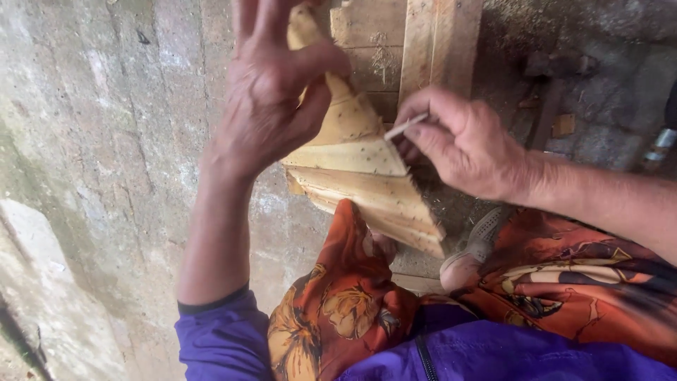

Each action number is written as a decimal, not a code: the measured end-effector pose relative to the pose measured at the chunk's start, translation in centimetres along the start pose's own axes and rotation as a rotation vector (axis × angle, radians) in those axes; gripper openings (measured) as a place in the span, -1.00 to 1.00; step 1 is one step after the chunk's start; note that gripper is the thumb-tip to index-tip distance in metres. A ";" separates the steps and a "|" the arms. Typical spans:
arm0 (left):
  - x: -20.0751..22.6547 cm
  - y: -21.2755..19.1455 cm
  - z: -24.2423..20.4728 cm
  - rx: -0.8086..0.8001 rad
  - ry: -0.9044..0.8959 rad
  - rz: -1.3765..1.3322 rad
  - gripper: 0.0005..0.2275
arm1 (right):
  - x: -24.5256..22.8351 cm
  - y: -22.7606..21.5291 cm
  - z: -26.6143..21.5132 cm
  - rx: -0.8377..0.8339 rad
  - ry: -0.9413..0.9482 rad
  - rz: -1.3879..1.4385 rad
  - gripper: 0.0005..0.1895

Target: The person hammers nails into a stack of wooden planks to secure them together. They then use a curved blade to shave and smooth the edges of the wood pieces. Finally, they insert small wooden dowels into the pre-drilled holes of the planks.

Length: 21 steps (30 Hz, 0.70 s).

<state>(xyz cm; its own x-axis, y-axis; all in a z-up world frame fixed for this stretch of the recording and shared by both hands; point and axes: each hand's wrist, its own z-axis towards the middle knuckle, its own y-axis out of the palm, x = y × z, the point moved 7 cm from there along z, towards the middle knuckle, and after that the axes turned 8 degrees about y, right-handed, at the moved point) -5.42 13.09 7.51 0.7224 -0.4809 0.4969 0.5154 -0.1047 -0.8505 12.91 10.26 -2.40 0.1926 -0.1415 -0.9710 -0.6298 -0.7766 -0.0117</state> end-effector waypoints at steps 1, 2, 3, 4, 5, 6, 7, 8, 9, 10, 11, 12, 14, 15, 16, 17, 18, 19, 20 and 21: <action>1.5 -1.7 0.7 0.044 0.024 -0.049 -0.85 | -1.0 0.7 -0.2 -0.038 -0.051 0.044 -0.92; 1.7 -2.2 0.1 0.039 0.021 -0.041 -0.85 | -1.9 0.8 -0.3 -0.041 -0.057 0.051 -0.92; 1.7 -2.9 -0.5 0.055 -0.011 -0.049 -0.85 | -2.7 1.2 -0.5 -0.076 -0.051 0.069 -0.91; 1.8 -3.6 -1.3 0.073 -0.051 -0.057 -0.83 | -3.6 1.7 -0.6 -0.119 -0.042 0.089 -0.86; 1.8 -4.0 -1.7 0.070 -0.064 -0.049 -0.83 | -4.3 1.8 -0.3 -0.131 -0.046 0.097 -0.86; 1.9 -4.4 -2.1 0.092 -0.077 -0.091 -0.82 | -5.2 1.8 -0.1 -0.120 -0.088 0.034 -0.85; 2.0 -4.7 -2.5 0.114 -0.091 -0.133 -0.81 | -6.0 1.7 0.1 -0.109 -0.129 -0.029 -0.83; 1.8 -4.9 -2.9 0.116 -0.098 -0.125 -0.81 | -6.2 2.0 0.5 -0.118 -0.136 -0.026 -0.83; 1.7 -5.1 -3.3 0.131 -0.099 -0.163 -0.83 | -6.8 1.7 0.9 -0.058 -0.203 -0.022 -0.86; 1.5 -5.2 -3.7 0.145 -0.097 -0.206 -0.84 | -7.4 1.4 1.1 0.007 -0.265 -0.019 -0.89; 1.5 -5.4 -3.8 0.145 -0.101 -0.204 -0.84 | -8.0 1.3 1.4 0.003 -0.266 -0.016 -0.89; 1.5 -5.6 -4.0 0.148 -0.106 -0.226 -0.84 | -8.6 1.1 1.7 0.023 -0.269 -0.051 -0.85; 1.3 -5.9 -4.3 0.155 -0.112 -0.242 -0.84 | -9.5 1.1 2.3 0.037 -0.279 -0.086 -0.80; 1.2 -6.1 -4.4 0.170 -0.112 -0.235 -0.85 | -9.9 1.2 2.6 0.052 -0.311 -0.097 -0.80; 1.1 -6.1 -4.6 0.186 -0.115 -0.234 -0.86 | -10.2 1.3 2.7 0.065 -0.337 -0.108 -0.79; 0.9 -5.9 -4.8 0.191 -0.121 -0.233 -0.86 | -10.4 1.6 2.9 0.057 -0.336 -0.109 -0.79; 0.8 -5.9 -4.9 0.197 -0.114 -0.230 -0.85 | -10.7 1.6 3.0 0.082 -0.355 -0.125 -0.79; 0.7 -5.8 -5.0 0.204 -0.108 -0.228 -0.84 | -11.0 1.7 3.2 0.106 -0.374 -0.142 -0.79; 0.3 -5.7 -5.2 0.207 -0.110 -0.228 -0.84 | -10.1 2.3 3.8 0.103 -0.373 -0.143 -0.79; 0.1 -5.5 -5.3 0.211 -0.102 -0.227 -0.83 | -9.5 2.3 4.2 0.169 -0.413 -0.105 -0.85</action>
<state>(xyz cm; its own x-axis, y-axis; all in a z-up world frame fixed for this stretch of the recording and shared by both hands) -10.66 8.97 11.33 0.6154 -0.3748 0.6934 0.7448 -0.0114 -0.6672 6.50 12.35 5.76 -0.0330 0.2159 -0.9758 -0.7437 -0.6576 -0.1204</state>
